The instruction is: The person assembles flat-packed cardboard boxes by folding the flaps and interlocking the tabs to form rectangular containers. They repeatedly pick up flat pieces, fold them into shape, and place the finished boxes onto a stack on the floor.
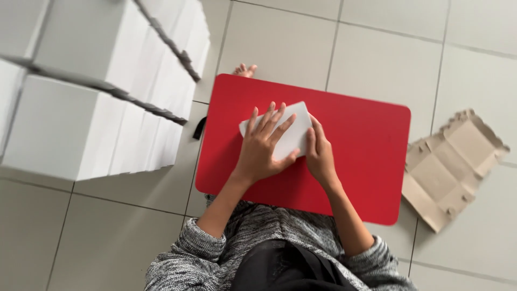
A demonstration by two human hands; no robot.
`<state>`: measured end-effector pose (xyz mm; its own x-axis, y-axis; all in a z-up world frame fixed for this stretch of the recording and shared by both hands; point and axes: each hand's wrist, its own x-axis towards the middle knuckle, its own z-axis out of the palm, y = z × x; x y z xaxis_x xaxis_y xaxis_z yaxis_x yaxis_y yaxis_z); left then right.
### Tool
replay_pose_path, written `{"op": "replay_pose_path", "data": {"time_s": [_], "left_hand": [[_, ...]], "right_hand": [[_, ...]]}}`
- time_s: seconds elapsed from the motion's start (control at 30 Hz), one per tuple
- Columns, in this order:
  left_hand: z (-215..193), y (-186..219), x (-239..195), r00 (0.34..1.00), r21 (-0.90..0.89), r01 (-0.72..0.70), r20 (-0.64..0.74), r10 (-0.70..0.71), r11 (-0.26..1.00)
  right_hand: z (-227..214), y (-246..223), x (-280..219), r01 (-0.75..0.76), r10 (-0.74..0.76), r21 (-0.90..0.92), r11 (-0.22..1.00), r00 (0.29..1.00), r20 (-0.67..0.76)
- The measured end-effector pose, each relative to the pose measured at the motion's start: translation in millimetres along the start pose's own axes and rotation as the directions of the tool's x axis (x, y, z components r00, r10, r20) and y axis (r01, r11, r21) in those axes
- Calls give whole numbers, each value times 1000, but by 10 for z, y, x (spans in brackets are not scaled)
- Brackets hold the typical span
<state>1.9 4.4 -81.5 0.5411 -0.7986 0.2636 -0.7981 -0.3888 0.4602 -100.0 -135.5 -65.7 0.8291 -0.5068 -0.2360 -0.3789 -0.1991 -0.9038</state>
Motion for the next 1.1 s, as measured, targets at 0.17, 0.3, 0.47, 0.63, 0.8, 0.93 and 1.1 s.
{"op": "replay_pose_path", "data": {"time_s": [0.17, 0.3, 0.47, 0.63, 0.8, 0.93, 1.1], "left_hand": [[82, -44, -457, 935, -394, 160, -233, -266, 905], [87, 23, -761, 932, -542, 180, -174, -319, 821], [-332, 28, -685, 906, -414, 221, -248, -343, 883], [-1555, 73, -591, 759, -371, 157, -548, -352, 915], [-2572, -62, -629, 513, -323, 103, -793, -329, 941], [-2724, -337, -807, 409, -340, 395, -767, -495, 854], [-2634, -654, -976, 368, -419, 491, -694, -618, 764]], "right_hand": [[60, 451, 91, 70, -59, 129, 989, 995, -85], [60, 789, 229, 76, -57, 196, 978, 993, -99], [113, 202, 403, 60, -66, 262, 963, 998, 12], [420, -1352, 633, 292, -411, 397, 870, 874, 259], [1231, -2890, 483, 405, -522, 342, 848, 749, 407], [1882, -3075, 735, 296, -440, 342, 892, 740, 508], [2324, -2970, 994, 369, -466, 289, 883, 621, 630]]}}
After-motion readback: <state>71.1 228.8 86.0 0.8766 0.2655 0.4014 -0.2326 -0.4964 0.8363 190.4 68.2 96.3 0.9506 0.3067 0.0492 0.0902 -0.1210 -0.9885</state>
